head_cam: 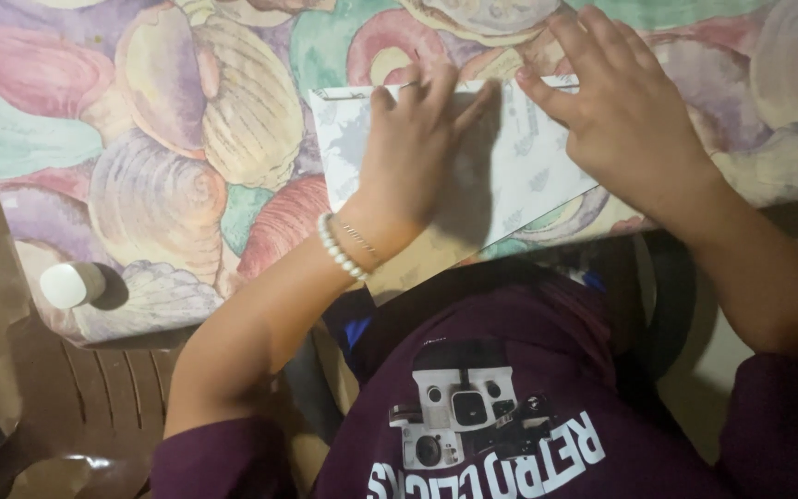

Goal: Manually folding and creasing printed paper sheets into specific shapes on a table.

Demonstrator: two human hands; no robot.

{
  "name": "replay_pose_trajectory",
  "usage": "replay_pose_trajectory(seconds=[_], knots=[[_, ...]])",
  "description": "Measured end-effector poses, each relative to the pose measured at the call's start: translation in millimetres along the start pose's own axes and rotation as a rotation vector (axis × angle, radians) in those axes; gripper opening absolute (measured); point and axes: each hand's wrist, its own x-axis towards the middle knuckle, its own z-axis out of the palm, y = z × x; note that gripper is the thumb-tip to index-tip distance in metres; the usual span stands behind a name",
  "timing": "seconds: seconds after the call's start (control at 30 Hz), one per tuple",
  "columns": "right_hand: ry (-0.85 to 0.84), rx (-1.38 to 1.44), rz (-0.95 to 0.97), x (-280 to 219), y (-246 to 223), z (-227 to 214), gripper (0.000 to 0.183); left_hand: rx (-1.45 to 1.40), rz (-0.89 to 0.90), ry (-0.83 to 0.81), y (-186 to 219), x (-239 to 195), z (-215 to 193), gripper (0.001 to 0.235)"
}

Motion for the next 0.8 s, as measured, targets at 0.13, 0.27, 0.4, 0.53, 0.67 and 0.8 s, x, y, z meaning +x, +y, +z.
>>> replay_pose_trajectory(seconds=[0.13, 0.27, 0.4, 0.53, 0.67, 0.8], knots=[[0.002, 0.057, 0.003, -2, 1, 1, 0.075, -0.289, -0.021, 0.012, -26, -20, -1, 0.068], [0.048, 0.065, -0.005, -3, 1, 5, 0.071, -0.234, -0.008, 0.196, -57, -52, 6, 0.101], [0.06, 0.084, -0.007, -4, 1, -3, 0.066, -0.255, -0.023, 0.25, -63, -62, 12, 0.053], [0.025, 0.01, 0.086, -23, 17, -3, 0.055, -0.237, -0.055, 0.216, -61, -63, 13, 0.054], [0.142, -0.027, 0.111, -46, 32, 12, 0.053, -0.237, -0.056, 0.198, -61, -62, 13, 0.053], [0.179, 0.014, 0.127, -43, 23, 7, 0.055, -0.237, -0.055, 0.244, -61, -62, 17, 0.053]])
